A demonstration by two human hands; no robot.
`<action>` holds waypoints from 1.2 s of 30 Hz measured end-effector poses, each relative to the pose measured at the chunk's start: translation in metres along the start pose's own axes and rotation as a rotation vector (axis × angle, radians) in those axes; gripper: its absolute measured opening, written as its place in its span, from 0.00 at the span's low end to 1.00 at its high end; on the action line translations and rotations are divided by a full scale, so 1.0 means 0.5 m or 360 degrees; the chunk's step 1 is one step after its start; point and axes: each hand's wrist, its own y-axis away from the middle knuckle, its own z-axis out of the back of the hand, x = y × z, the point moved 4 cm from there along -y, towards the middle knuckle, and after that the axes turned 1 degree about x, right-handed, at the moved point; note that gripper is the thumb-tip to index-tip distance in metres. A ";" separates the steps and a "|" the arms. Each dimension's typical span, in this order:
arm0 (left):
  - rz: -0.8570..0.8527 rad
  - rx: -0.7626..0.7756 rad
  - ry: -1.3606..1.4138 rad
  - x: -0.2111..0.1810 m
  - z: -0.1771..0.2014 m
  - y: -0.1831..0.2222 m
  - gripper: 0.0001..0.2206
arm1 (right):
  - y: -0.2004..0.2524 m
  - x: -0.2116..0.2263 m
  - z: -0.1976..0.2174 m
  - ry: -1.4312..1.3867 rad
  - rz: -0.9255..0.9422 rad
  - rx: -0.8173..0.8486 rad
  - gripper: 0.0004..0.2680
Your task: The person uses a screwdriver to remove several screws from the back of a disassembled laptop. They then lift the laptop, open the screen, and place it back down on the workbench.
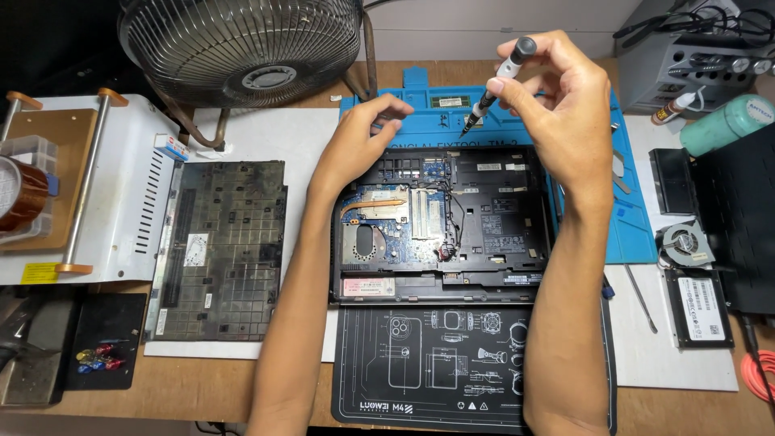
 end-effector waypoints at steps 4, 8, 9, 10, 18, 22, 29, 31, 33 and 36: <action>-0.0001 -0.0034 -0.0012 -0.024 0.020 0.017 0.09 | -0.004 0.011 -0.024 -0.0007 -0.0043 0.0014 0.07; -0.0023 -0.0003 0.0020 -0.054 0.039 0.029 0.11 | -0.007 0.036 -0.064 -0.0026 -0.0010 0.0080 0.06; -0.0064 0.0030 0.0044 -0.065 0.040 0.030 0.11 | -0.006 0.040 -0.072 -0.0031 0.0006 0.0098 0.06; -0.0063 0.0029 0.0048 -0.073 0.042 0.031 0.11 | -0.007 0.044 -0.080 -0.0027 0.0005 0.0101 0.06; -0.0257 0.0010 0.0188 -0.090 0.041 0.031 0.02 | -0.006 0.065 -0.153 -0.0104 0.0121 0.0235 0.07; -0.0188 0.0000 0.0138 -0.065 0.047 0.032 0.07 | -0.003 0.067 -0.164 -0.0095 0.0130 0.0243 0.13; -0.0122 0.0027 0.0355 -0.026 0.025 0.025 0.08 | -0.006 0.059 -0.167 0.0025 0.0215 0.0322 0.09; -0.0107 0.0038 0.0346 -0.018 0.020 0.023 0.08 | -0.006 0.058 -0.167 0.0032 0.0226 0.0340 0.09; -0.0061 0.0045 0.0375 -0.009 0.016 0.022 0.06 | -0.006 0.056 -0.167 0.0032 0.0189 0.0353 0.09; -0.0071 0.0057 0.0355 -0.009 0.016 0.023 0.07 | -0.007 0.054 -0.166 0.0037 0.0214 0.0354 0.09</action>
